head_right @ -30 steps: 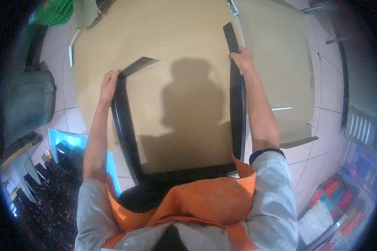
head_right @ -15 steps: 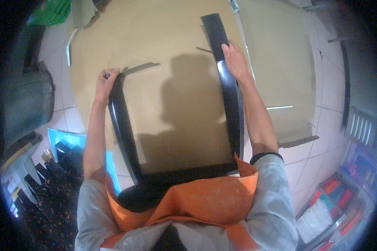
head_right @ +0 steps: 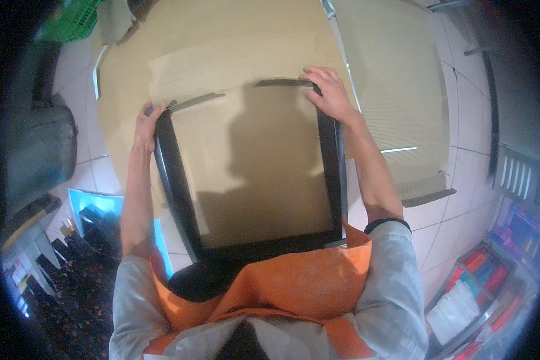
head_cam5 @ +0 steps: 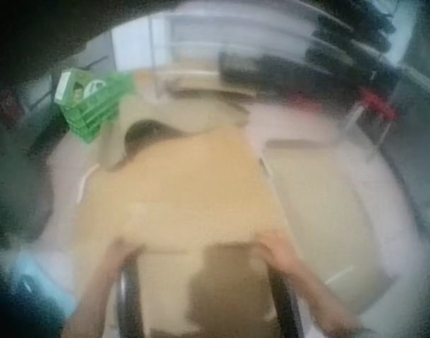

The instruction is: The person assembles rectangular frames by hand on a tiled floor. They place four black frame pieces around a square cardboard sheet to form a complete frame, then lift and stack the finished unit with others. The process is repeated for multiple frames.

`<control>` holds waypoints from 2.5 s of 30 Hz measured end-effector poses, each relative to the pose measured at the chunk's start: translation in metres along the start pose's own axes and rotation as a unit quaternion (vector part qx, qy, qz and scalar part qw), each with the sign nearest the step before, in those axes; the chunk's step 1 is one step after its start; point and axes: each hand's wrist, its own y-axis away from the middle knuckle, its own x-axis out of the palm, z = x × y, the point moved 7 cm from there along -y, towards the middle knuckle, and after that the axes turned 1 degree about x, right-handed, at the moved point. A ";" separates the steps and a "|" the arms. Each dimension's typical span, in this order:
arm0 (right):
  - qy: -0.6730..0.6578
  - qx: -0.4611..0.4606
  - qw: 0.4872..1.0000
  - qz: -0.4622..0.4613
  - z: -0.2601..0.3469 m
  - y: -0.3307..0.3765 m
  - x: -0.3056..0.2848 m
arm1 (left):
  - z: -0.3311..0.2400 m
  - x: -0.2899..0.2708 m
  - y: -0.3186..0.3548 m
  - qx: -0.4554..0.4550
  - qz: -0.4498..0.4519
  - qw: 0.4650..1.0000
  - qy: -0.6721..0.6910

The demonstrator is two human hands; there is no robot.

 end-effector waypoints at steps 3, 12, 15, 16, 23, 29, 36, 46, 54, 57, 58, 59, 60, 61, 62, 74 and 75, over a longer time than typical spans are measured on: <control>-0.177 0.068 0.982 0.000 -0.010 0.000 -0.002 | 0.000 -0.003 0.002 -0.008 -0.011 1.000 -0.002; -0.151 0.171 0.956 -0.186 -0.039 0.010 -0.008 | -0.018 0.005 0.007 0.215 -0.028 0.976 0.012; -0.089 0.195 0.929 -0.303 -0.036 0.016 -0.016 | -0.034 0.013 0.025 0.278 -0.019 0.960 -0.038; -0.078 0.182 0.929 -0.312 -0.034 0.016 -0.020 | -0.035 0.014 0.029 0.279 -0.028 0.956 -0.085; -0.331 0.181 0.907 -0.187 -0.045 0.026 0.001 | -0.038 0.011 0.037 0.313 -0.072 0.923 -0.211; -0.449 0.156 0.870 -0.134 -0.047 0.035 0.002 | -0.025 0.004 0.027 0.410 0.037 0.902 -0.132; -0.371 0.122 0.907 0.158 -0.047 0.028 -0.026 | -0.043 0.001 0.051 0.352 0.190 0.862 -0.312; -0.067 0.048 0.923 0.376 -0.031 -0.020 -0.009 | -0.070 0.072 0.027 0.223 0.330 0.755 -0.522; 0.029 0.025 0.916 0.400 0.020 -0.034 -0.004 | -0.066 0.084 0.036 0.280 0.270 0.704 -0.594; 0.045 0.003 0.945 0.324 0.020 -0.031 -0.003 | -0.060 0.084 0.031 0.270 0.299 0.671 -0.623; 0.055 -0.012 0.950 0.309 0.020 -0.030 -0.001 | -0.061 0.086 0.031 0.286 0.302 0.667 -0.619; 0.064 -0.027 0.954 0.293 0.020 -0.029 0.001 | -0.059 0.091 0.032 0.303 0.305 0.662 -0.615; 0.073 -0.042 0.957 0.276 0.020 -0.028 0.001 | -0.057 0.096 0.034 0.319 0.307 0.656 -0.611; 0.065 -0.031 0.952 0.298 0.024 -0.032 0.003 | -0.055 0.108 0.033 0.326 0.301 0.647 -0.621; 0.059 -0.023 0.945 0.321 0.032 -0.035 0.005 | -0.051 0.124 0.036 0.331 0.292 0.639 -0.630; 0.153 -0.095 0.978 0.108 0.055 -0.022 0.014 | -0.041 0.143 0.067 0.529 -0.056 0.591 -0.606; 0.182 -0.107 0.976 0.057 0.064 -0.017 0.017 | -0.039 0.143 0.066 0.526 -0.062 0.599 -0.601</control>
